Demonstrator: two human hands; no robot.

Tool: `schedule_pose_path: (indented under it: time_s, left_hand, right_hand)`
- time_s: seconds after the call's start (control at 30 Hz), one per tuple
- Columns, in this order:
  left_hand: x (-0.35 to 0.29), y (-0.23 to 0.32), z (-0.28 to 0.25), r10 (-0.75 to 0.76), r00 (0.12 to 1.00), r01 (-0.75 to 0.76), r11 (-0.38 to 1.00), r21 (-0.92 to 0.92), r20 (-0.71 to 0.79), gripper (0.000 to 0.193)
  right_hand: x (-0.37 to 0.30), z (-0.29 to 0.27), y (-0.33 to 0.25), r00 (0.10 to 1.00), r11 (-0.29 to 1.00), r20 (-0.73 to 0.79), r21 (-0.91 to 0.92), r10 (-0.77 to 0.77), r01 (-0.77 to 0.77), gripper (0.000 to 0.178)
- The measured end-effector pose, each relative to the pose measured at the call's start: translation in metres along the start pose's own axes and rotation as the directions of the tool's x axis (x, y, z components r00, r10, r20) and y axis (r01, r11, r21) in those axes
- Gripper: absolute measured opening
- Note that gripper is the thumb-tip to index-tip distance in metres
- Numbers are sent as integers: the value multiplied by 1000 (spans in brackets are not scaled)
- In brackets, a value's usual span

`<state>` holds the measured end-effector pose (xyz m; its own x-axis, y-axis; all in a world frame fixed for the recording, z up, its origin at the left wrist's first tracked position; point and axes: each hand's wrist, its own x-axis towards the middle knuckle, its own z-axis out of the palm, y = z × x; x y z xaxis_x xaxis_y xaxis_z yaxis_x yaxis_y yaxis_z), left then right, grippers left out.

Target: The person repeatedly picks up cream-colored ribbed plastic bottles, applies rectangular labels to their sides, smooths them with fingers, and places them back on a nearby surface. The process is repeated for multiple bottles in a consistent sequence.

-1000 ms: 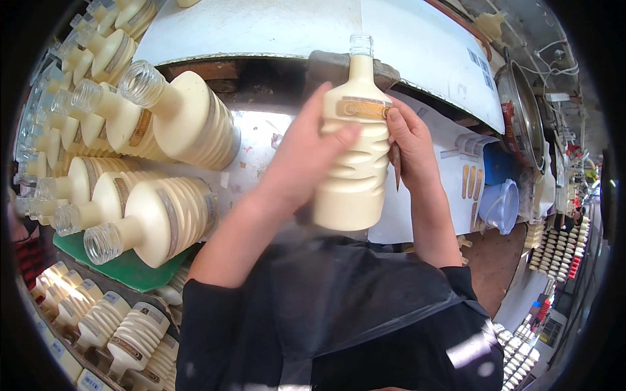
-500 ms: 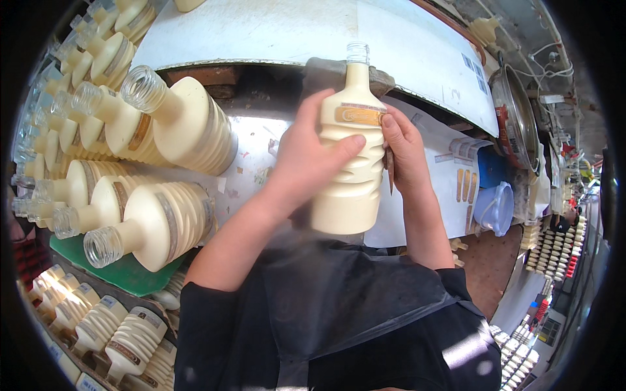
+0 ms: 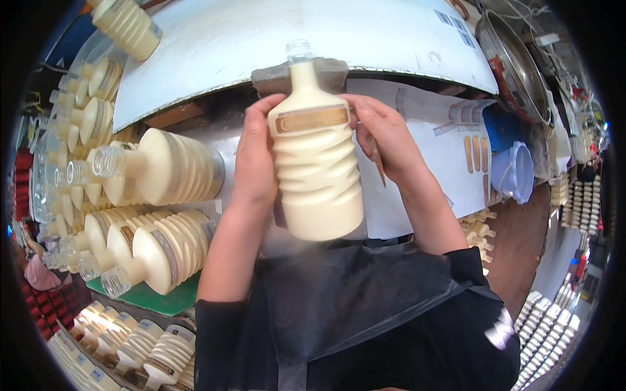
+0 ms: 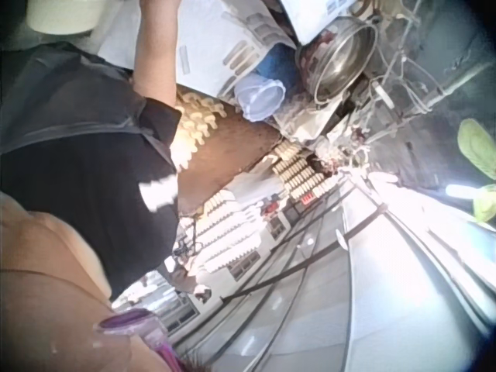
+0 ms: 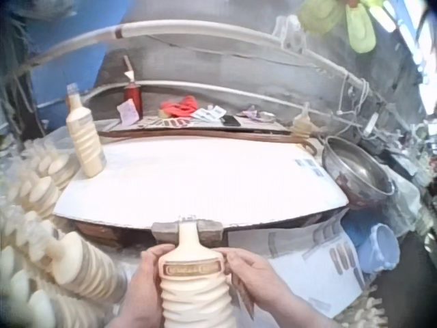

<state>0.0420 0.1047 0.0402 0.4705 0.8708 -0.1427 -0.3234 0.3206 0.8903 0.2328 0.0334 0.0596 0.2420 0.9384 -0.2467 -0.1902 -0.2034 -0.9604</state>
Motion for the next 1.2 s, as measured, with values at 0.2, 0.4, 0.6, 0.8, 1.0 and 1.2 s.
schedule_pose_path:
  time_s: [0.2, 0.4, 0.6, 0.8, 1.0, 1.2]
  left_hand:
    - [1, -1, 5, 8, 999, -14, 988, 152, 41, 52]
    - [2, -6, 2, 26, 999, -28, 997, 74, 39, 46]
    - [1, -2, 4, -3, 1000, 4, 987, 162, -4, 53]
    - [-5, 2, 9, -7, 999, 11, 995, -99, 44, 73]
    - [-5, 1, 9, -42, 999, 40, 985, 166, 6, 56]
    - [-6, -3, 8, 9, 1000, -8, 990, 140, -1, 48]
  right_hand:
    - [7, 10, 10, 993, 993, 28, -26, -111, 111, 44]
    - [10, 8, 20, 995, 993, 29, 67, -100, 98, 42]
    - [12, 3, 17, 992, 992, 15, 14, -124, 124, 38]
    - [1, -9, -30, 983, 986, -88, 31, -163, 167, 30]
    - [-30, 33, -25, 816, 542, 51, -724, -575, 427, 28]
    - [-19, 7, -10, 908, 803, -203, -562, -368, 200, 28]
